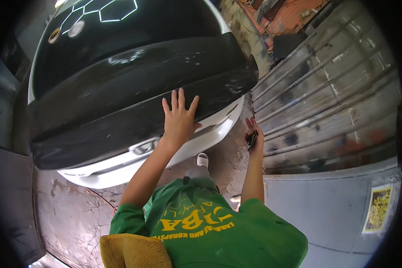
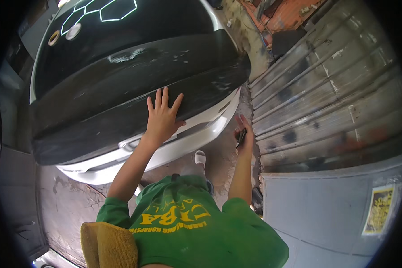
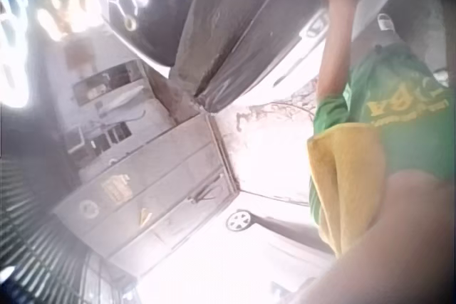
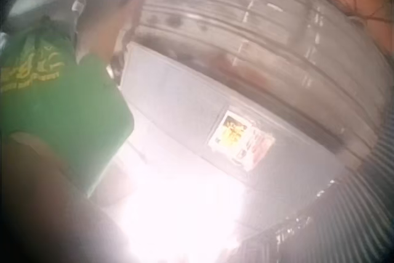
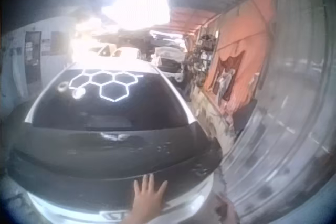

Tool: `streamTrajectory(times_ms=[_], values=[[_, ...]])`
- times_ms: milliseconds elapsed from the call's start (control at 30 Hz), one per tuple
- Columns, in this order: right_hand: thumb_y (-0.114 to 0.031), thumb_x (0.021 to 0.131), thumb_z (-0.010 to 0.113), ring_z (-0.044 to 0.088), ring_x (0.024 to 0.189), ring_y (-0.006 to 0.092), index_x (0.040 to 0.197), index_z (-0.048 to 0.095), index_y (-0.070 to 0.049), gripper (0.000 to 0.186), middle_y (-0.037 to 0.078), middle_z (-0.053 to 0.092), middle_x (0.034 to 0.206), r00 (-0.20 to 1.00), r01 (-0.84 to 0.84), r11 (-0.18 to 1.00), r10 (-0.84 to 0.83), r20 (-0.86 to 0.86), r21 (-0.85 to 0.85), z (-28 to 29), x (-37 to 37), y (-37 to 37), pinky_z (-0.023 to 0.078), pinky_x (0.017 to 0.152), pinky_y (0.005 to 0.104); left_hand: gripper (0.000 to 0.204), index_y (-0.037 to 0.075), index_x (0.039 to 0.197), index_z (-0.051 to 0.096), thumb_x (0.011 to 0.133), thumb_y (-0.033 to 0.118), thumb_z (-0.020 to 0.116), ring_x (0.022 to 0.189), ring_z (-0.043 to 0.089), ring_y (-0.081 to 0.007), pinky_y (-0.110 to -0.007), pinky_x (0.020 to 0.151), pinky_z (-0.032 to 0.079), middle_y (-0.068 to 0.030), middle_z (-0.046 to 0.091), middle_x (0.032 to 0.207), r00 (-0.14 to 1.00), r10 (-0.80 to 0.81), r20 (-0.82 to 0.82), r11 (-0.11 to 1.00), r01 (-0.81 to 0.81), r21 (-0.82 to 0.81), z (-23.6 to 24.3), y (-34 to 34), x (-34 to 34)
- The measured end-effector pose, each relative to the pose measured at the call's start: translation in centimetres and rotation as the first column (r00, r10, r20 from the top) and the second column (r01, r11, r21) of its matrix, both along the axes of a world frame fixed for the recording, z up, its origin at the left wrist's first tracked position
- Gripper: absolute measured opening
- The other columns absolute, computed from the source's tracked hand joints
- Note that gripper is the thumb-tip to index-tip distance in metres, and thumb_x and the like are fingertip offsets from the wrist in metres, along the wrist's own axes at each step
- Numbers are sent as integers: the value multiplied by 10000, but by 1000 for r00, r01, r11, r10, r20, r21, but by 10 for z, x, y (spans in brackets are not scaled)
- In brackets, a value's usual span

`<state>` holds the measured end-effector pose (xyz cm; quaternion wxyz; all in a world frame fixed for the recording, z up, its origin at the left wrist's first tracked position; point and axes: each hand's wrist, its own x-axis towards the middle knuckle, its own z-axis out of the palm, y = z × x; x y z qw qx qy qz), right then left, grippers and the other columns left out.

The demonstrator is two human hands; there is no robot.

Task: The person applies a carbon fiber wrap to the spoiler of a white car, smoothing it by hand and using a cloth to press it down across the surface.

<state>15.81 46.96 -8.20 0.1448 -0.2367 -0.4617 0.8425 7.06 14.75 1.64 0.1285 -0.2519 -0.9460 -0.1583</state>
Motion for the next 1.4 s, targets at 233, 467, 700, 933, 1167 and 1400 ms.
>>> streamTrajectory(times_ms=[233, 467, 700, 933, 1167, 1400], values=[[-411, 987, 546, 489, 600, 52, 1352, 520, -97, 483, 107, 632, 1215, 929, -327, 904, 254, -271, -275, -5, -120, 64, 435, 574, 220, 863, 269, 1481, 412, 712, -94, 561, 1404, 289, -480, -511, 1154, 277, -196, 317, 1545, 1000, 30, -9, 995, -31, -96, -6, 100, -32], [-434, 909, 680, 503, 596, 59, 982, 596, -145, 310, -38, 568, 763, 990, -122, 984, 110, -91, -131, 10, -169, 57, 426, 540, 216, 865, 311, 1440, 478, 688, -104, 579, 1370, 358, -485, -520, 1129, 346, -190, 344, 1538, 999, 38, 1, 981, -37, -192, 11, 109, -35], [-406, 910, 686, 483, 572, 41, 797, 553, -163, 298, -61, 495, 666, 984, -169, 966, 153, -94, -195, 38, -168, 47, 396, 528, 210, 867, 320, 1413, 510, 663, -101, 618, 1332, 406, -500, -530, 1080, 409, -193, 385, 1516, 998, 40, 38, 971, -30, -236, 29, 112, -34], [-449, 924, 640, 581, 726, 84, 879, 714, -43, 415, -2, 660, 780, 958, -277, 895, 287, 25, 349, 5, -188, 95, 443, 709, 250, 947, 313, 1465, 429, 616, 76, 773, 1409, 314, -452, -490, 1069, 425, -189, 284, 1568, 934, 64, 352, 955, 44, -292, 67, 128, -46], [-514, 975, 536, 485, 508, 48, 748, 596, -98, 478, -10, 551, 609, 788, -593, 651, 347, -508, -474, 8, -206, 129, 411, 553, 215, 924, 205, 1520, 324, 725, 212, 794, 1425, 260, -463, -497, 1129, 320, -266, 230, 1558, 973, -87, 212, 952, 144, -270, 28, 215, -88], [-519, 1009, 449, 421, 456, 44, 1092, 553, -54, 483, -24, 486, 585, 599, -790, 216, 73, -798, -573, -31, -190, 63, 359, 486, 221, 961, 207, 1550, 241, 750, 268, 769, 1392, 308, -493, -513, 1113, 330, -335, 218, 1531, 957, 58, 285, 884, 83, -461, 35, 305, -146]])
